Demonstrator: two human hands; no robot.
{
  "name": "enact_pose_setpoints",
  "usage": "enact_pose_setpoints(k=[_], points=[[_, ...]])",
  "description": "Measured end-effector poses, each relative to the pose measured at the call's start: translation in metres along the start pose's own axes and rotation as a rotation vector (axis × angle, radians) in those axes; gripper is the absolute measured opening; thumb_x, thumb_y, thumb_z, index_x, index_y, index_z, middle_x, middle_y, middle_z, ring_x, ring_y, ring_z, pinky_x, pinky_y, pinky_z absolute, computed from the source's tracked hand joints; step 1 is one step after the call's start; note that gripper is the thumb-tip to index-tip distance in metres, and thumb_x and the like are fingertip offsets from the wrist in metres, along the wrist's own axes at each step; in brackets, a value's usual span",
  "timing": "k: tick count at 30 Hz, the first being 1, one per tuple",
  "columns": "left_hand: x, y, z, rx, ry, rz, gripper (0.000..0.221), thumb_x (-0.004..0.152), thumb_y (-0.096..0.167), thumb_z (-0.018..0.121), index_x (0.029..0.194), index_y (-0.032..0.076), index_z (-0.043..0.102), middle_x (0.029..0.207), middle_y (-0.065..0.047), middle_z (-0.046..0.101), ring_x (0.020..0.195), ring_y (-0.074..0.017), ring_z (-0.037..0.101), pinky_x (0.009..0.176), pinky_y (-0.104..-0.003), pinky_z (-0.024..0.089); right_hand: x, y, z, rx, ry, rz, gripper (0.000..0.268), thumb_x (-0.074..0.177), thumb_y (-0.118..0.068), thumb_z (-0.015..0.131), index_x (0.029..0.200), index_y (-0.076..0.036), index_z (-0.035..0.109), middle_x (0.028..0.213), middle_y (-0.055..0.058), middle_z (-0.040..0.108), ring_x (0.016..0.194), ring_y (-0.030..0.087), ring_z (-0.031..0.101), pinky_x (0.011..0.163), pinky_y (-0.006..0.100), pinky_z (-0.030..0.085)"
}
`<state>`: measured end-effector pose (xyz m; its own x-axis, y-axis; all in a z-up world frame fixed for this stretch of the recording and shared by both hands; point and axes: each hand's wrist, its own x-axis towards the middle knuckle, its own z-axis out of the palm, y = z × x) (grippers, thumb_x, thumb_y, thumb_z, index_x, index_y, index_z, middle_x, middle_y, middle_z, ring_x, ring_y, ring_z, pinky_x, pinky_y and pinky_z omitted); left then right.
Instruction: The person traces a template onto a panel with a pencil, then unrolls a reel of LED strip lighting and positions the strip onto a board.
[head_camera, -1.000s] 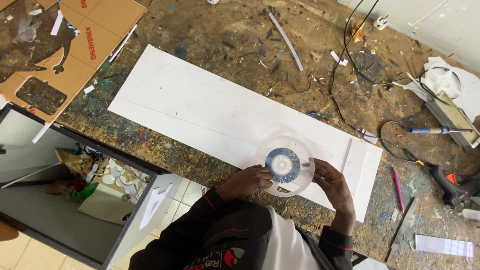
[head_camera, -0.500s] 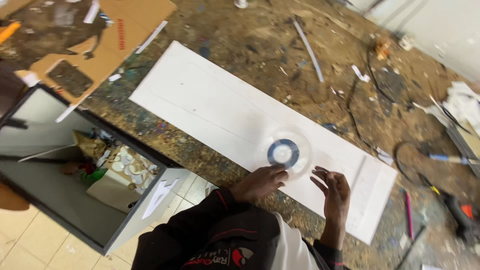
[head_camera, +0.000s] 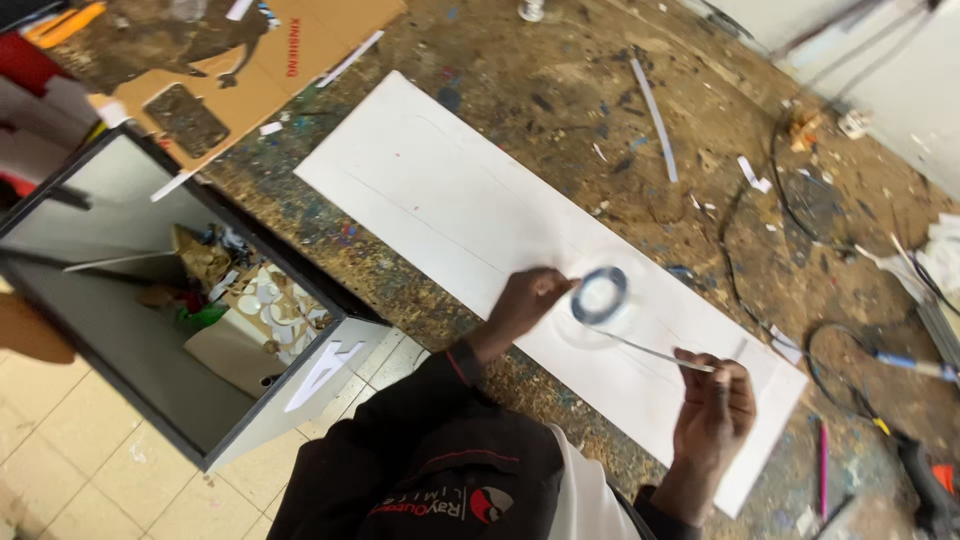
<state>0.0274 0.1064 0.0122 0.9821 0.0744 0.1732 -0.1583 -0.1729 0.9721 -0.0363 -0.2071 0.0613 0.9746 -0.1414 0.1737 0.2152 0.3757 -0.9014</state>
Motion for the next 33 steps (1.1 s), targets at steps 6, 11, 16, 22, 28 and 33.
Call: enact_pose_setpoints(k=[6, 11, 16, 22, 28, 33], points=[[0.06, -0.214, -0.159, 0.836, 0.059, 0.276, 0.104, 0.111, 0.059, 0.073, 0.181, 0.001, 0.024, 0.187, -0.026, 0.029, 0.174, -0.0418, 0.027, 0.143, -0.054, 0.023, 0.012, 0.018, -0.004, 0.002, 0.084, 0.102, 0.013, 0.128, -0.015, 0.059, 0.127, -0.008, 0.069, 0.12, 0.018, 0.079, 0.115, 0.034, 0.081, 0.109, 0.048, 0.072], [0.08, -0.143, -0.294, 0.997, 0.61, -0.588, 0.125, 0.106, 0.091, 0.034, 0.18, -0.006, 0.006, 0.189, -0.029, 0.007, 0.177, -0.0424, 0.004, 0.14, -0.064, -0.006, 0.004, 0.015, 0.006, 0.02, 0.108, 0.105, 0.011, 0.126, -0.017, 0.063, 0.123, -0.01, 0.071, 0.118, 0.015, 0.078, 0.11, 0.032, 0.08, 0.108, 0.046, 0.07], [0.101, -0.22, -0.249, 0.998, 0.228, 0.236, 0.081, 0.123, 0.053, 0.059, 0.184, 0.01, 0.026, 0.19, -0.016, 0.027, 0.176, -0.0342, 0.027, 0.137, -0.067, 0.028, -0.001, 0.009, 0.044, 0.156, 0.108, 0.137, 0.014, 0.123, -0.013, 0.064, 0.126, -0.01, 0.077, 0.115, 0.009, 0.081, 0.109, 0.026, 0.079, 0.107, 0.044, 0.069], [0.111, -0.142, -0.256, 1.0, 0.673, -0.725, 0.136, 0.101, 0.099, 0.023, 0.179, -0.012, 0.008, 0.189, -0.03, 0.002, 0.175, -0.0404, -0.008, 0.139, -0.066, -0.007, 0.0, 0.018, 0.075, -0.006, 0.137, 0.131, 0.023, 0.121, 0.0, 0.055, 0.128, -0.007, 0.075, 0.103, 0.008, 0.08, 0.089, 0.02, 0.077, 0.09, 0.035, 0.069], [0.03, -0.032, -0.091, 0.076, -0.154, -0.308, 0.046, 0.103, 0.064, 0.078, 0.133, 0.03, 0.085, 0.125, 0.0, 0.087, 0.121, -0.0246, 0.082, 0.105, -0.041, 0.062, -0.008, 0.036, 0.096, -0.333, 0.036, 0.186, 0.042, 0.107, 0.004, 0.061, 0.148, 0.001, 0.058, 0.104, 0.008, 0.07, 0.089, 0.01, 0.067, 0.075, 0.022, 0.058], [-0.002, 0.085, -0.033, -0.387, -0.423, -0.233, 0.028, 0.105, 0.023, 0.085, 0.127, 0.006, 0.085, 0.107, -0.021, 0.085, 0.102, -0.0234, 0.079, 0.084, -0.035, 0.063, -0.015, 0.02, 0.135, -0.43, -0.057, 0.209, 0.047, 0.107, 0.005, 0.069, 0.151, 0.0, 0.053, 0.094, 0.018, 0.083, 0.079, 0.014, 0.065, 0.078, 0.027, 0.052]])
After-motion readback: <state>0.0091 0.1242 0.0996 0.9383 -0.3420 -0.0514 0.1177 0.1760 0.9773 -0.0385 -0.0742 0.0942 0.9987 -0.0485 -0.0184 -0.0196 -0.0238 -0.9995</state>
